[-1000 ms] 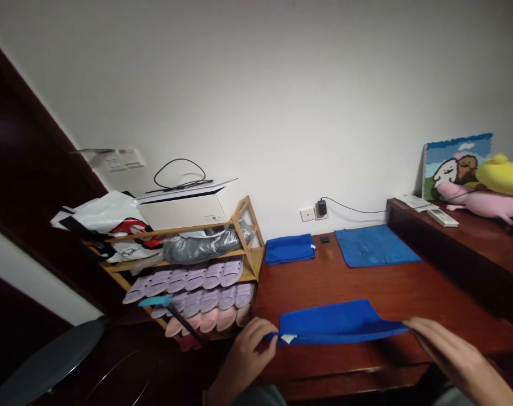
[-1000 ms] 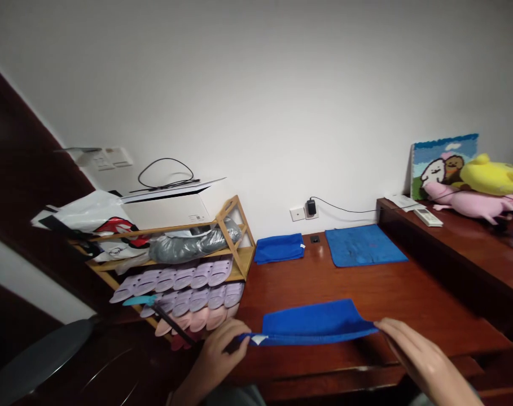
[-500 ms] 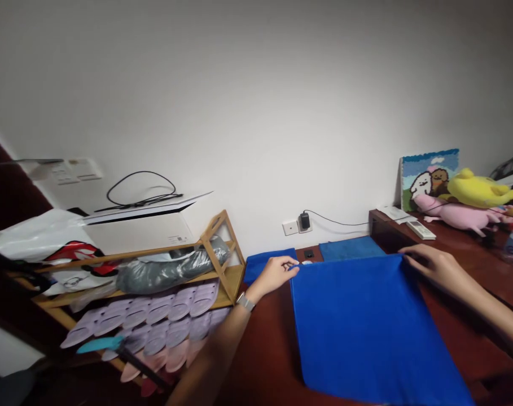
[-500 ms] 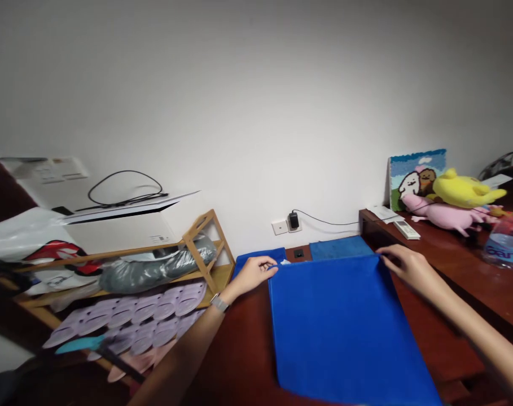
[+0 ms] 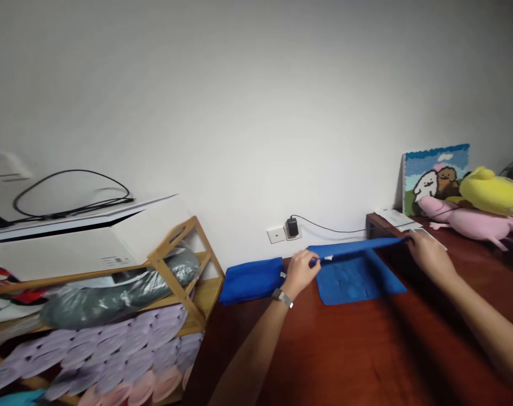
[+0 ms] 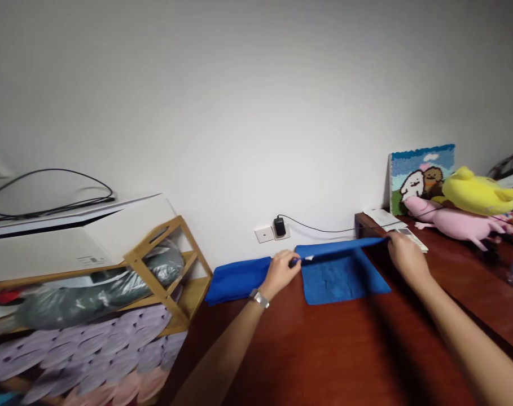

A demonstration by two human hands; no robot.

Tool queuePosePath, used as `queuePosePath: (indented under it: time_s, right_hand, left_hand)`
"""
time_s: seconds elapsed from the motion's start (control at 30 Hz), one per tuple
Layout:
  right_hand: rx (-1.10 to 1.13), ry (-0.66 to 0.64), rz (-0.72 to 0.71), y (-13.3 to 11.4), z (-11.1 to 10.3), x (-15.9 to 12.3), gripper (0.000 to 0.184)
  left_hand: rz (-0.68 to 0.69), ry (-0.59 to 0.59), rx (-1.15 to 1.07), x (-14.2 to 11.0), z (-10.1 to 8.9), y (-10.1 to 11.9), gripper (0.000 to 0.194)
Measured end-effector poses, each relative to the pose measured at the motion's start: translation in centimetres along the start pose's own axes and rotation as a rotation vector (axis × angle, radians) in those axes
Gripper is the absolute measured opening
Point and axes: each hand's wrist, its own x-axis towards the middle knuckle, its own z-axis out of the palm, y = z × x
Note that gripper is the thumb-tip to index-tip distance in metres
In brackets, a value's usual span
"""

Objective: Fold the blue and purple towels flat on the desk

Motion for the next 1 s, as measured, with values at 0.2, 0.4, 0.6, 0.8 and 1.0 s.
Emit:
queuePosePath:
  time_s: [0.2,0.4,0.6,0.8,1.0]
  right_hand:
    - [-0.219,-0.399,0.101,2.9,10.3,-8.2,0.042]
    - [-0.177,-0.421,0.078,5.0,14.9,-12.0,0.039]
    - [-0.263,-0.326,0.086,4.2,15.2,-14.4,0.05]
    - [-0.267,-0.199,-0.103,-2.2,14.4,-15.6,0.046]
    - [0.137,-0.347,-0.447,-21.4,16.7,-16.2,0.042]
  left_hand:
    - [-0.014,-0.228,0.229,-8.9,10.9,-1.8,0.01]
    - [-0.073,-0.183,0.231,-12.6,13.2,-2.0,0.016]
    - [-0.094,-0.242,0.134,-13.9,11.7,-0.7,0.029]
    - [-0.192,-0.225,0.114,-21.0,3.2,-1.7,0.035]
    - [-0.388,-0.096,0.285,-29.4,-5.6,-5.3,0.036]
